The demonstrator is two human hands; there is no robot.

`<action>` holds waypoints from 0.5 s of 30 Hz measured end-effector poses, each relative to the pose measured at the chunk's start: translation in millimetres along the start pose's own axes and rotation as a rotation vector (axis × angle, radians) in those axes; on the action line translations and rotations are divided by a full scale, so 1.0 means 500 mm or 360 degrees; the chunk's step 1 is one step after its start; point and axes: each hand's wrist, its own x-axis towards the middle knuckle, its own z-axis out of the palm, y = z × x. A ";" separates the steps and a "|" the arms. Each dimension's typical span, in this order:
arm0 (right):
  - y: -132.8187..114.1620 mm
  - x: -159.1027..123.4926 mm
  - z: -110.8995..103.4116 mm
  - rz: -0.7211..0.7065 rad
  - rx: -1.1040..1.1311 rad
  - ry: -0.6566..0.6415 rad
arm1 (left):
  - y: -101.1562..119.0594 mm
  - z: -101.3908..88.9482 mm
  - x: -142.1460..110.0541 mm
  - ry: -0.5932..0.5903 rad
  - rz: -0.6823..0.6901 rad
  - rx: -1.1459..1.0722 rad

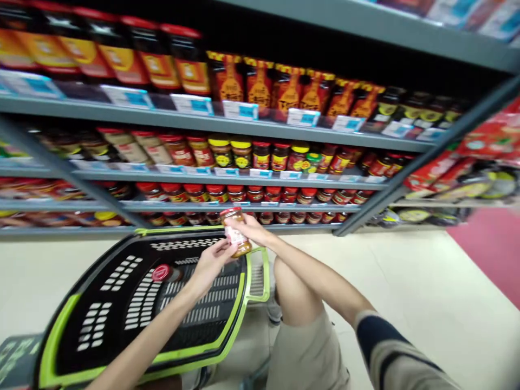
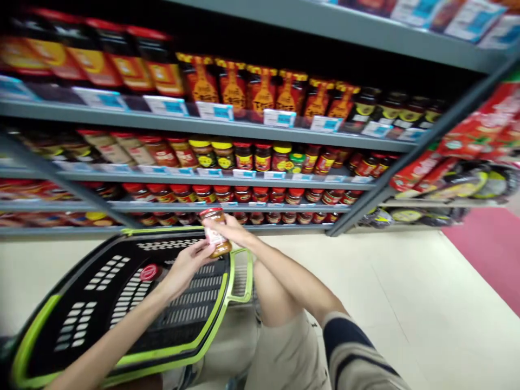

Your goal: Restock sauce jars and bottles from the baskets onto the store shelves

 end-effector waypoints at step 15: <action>0.013 0.017 -0.042 -0.0117 0.0156 0.0326 | -0.029 -0.043 0.052 0.0011 -0.0311 0.0080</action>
